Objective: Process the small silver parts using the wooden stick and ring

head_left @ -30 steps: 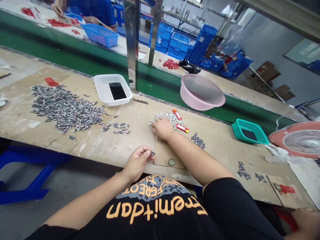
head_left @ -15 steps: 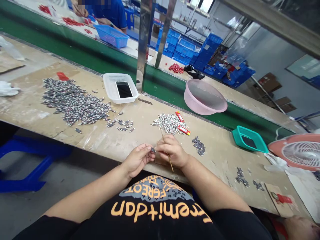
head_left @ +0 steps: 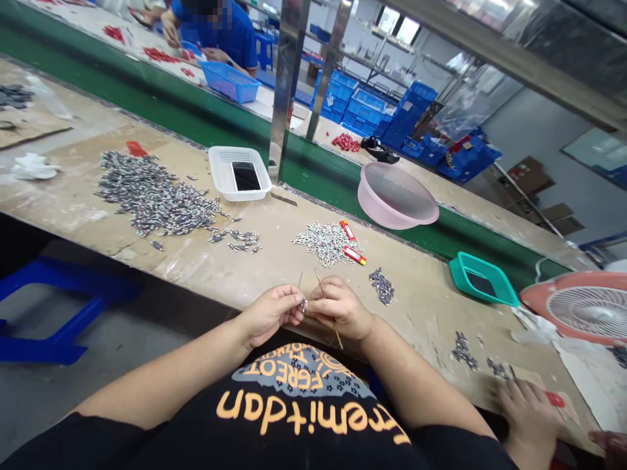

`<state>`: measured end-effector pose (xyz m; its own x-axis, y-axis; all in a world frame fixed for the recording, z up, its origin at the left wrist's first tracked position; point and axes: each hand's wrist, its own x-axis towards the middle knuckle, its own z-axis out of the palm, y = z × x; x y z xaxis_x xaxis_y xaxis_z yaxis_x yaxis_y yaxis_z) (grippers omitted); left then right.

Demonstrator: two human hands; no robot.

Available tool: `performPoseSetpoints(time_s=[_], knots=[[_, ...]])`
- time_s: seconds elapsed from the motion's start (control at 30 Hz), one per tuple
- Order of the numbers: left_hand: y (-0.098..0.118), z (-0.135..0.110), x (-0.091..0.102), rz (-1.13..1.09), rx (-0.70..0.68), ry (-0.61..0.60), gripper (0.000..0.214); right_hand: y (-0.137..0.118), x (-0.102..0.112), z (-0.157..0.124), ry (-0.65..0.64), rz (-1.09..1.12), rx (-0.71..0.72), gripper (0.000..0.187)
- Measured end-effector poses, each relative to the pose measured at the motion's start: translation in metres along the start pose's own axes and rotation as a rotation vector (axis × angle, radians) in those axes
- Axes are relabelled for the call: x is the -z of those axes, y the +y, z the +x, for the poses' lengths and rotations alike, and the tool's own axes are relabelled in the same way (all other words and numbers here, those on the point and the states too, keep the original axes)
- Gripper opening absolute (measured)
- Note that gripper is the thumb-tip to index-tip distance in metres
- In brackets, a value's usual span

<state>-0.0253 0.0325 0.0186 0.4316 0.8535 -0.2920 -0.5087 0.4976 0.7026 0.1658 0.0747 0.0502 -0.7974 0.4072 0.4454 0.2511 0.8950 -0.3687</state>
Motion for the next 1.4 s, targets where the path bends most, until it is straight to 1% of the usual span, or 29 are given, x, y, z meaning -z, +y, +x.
performPoseSetpoints(time_s=[0.07,0.13,0.33,0.47,0.63,0.8,1.07,1.13,1.27,1.33,1.4], knots=[[-0.001,0.000,-0.001,0.013,0.009,-0.015,0.015,-0.005,0.000,-0.002,-0.015,0.018,-0.020,0.015],[-0.002,0.000,-0.003,0.019,0.021,-0.032,0.016,-0.009,-0.003,-0.004,0.000,0.042,-0.060,0.013],[-0.004,-0.001,-0.008,0.013,0.016,-0.030,0.017,-0.020,-0.016,-0.013,0.158,0.052,-0.175,0.011],[-0.003,-0.002,-0.011,0.019,0.007,-0.038,0.017,-0.024,-0.019,-0.018,0.198,0.029,-0.211,0.010],[-0.003,-0.004,-0.013,0.014,0.009,-0.040,0.019,-0.024,-0.017,-0.018,0.222,0.072,-0.184,0.008],[-0.003,-0.007,-0.014,0.017,-0.008,-0.058,0.021,-0.023,-0.017,-0.019,0.230,0.100,-0.141,0.013],[-0.004,-0.010,-0.018,0.142,-0.090,-0.014,0.020,-0.028,-0.015,-0.017,0.164,0.080,-0.126,0.015],[-0.003,-0.011,-0.020,0.165,-0.123,0.009,0.020,-0.031,-0.017,-0.017,0.187,0.105,-0.174,0.014],[-0.003,-0.011,-0.022,0.228,-0.180,0.049,0.018,-0.036,-0.032,-0.019,0.308,0.223,-0.390,0.018],[-0.004,-0.011,-0.022,0.281,-0.226,0.053,0.015,-0.037,-0.040,-0.021,0.365,0.293,-0.494,0.015],[-0.004,-0.012,-0.020,0.347,-0.277,0.048,0.013,-0.038,-0.046,-0.022,0.401,0.358,-0.568,0.012]])
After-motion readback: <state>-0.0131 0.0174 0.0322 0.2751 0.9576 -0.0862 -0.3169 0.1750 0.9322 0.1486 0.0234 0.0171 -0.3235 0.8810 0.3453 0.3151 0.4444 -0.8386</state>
